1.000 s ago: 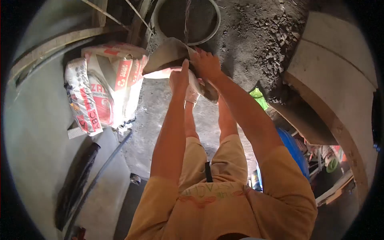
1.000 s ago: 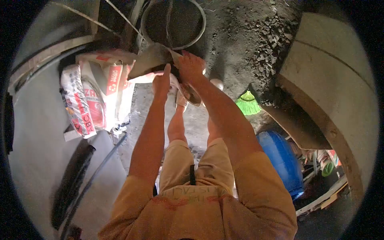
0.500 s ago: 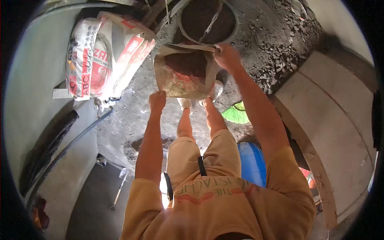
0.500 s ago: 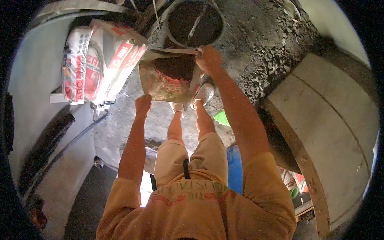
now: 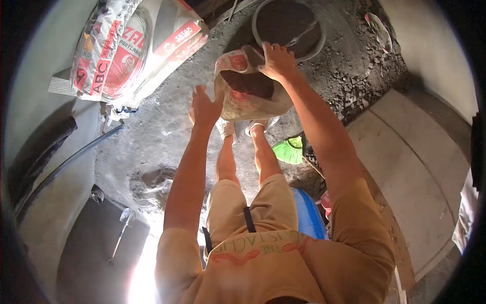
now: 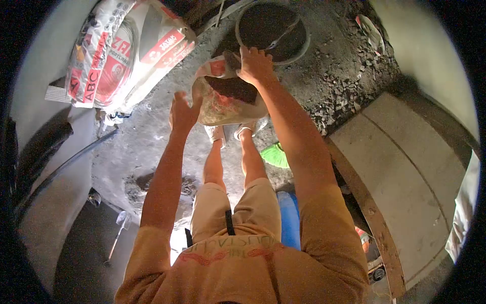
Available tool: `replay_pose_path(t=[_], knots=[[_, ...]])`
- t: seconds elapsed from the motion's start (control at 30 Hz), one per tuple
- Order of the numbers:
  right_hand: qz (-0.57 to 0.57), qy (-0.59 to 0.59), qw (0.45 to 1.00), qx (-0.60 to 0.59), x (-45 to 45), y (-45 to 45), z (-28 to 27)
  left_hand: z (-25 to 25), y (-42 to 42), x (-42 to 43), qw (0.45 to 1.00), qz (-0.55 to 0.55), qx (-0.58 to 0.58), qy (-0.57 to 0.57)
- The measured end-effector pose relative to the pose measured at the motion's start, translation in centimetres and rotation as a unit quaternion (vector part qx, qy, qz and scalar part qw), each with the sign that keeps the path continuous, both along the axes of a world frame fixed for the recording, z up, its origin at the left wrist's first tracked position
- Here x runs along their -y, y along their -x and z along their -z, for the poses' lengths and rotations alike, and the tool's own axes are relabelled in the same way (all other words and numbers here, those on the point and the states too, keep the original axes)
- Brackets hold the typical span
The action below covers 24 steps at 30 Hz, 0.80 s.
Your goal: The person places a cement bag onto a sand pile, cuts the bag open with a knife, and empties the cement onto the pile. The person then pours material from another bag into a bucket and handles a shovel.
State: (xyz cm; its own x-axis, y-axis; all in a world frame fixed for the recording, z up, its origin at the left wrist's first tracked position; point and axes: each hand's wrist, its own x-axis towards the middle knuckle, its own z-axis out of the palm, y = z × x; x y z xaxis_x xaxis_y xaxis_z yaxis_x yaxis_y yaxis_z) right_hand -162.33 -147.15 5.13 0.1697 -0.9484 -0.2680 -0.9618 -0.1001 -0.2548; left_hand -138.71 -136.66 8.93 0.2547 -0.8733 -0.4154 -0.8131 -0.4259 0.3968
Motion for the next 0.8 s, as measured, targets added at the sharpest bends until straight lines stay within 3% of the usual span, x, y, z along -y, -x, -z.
replay_pose_path(t=[0.1, 0.17, 0.33, 0.37, 0.57, 0.63, 0.67, 0.73, 0.77, 0.8], knots=[[-0.085, -0.034, 0.991, -0.102, -0.6, -0.2, 2.2, 1.1, -0.2, 2.7, 0.998, 0.060, 0.012, -0.016], [-0.056, -0.121, 0.989, -0.062, -0.2, 0.1, 0.8, 1.5, -0.8, 4.1, 0.997, 0.064, 0.003, -0.039], [0.035, -0.059, 0.992, -0.110, 0.2, 4.8, -1.9, 0.6, -2.2, 4.8, 0.997, 0.044, -0.031, -0.046], [0.066, -0.125, 0.981, -0.129, 0.6, 5.7, -2.6, 0.4, -2.4, 4.5, 0.998, 0.039, -0.032, -0.047], [0.104, -0.111, 0.978, -0.143, -0.3, 7.4, -1.8, 1.1, -1.3, 5.0, 0.998, 0.059, -0.001, -0.031], [0.109, -0.117, 0.978, -0.136, 0.5, 7.6, -1.7, 1.2, -0.1, 5.5, 0.966, 0.198, 0.111, 0.127], [0.098, -0.099, 0.985, -0.100, 0.7, 7.8, -1.4, 1.4, 0.8, 5.8, 0.965, 0.199, 0.115, 0.125], [0.088, -0.080, 0.991, -0.064, 1.0, 8.1, -1.6, 2.2, 3.1, 6.8, 0.879, 0.377, 0.215, 0.196], [0.063, -0.064, 0.993, -0.072, 0.1, 9.0, -1.7, 3.0, 4.9, 7.0, 0.877, 0.385, 0.213, 0.192], [0.036, -0.041, 0.995, -0.082, -0.1, 9.2, -2.0, 3.7, 5.9, 7.9, 0.845, 0.462, 0.209, 0.173]])
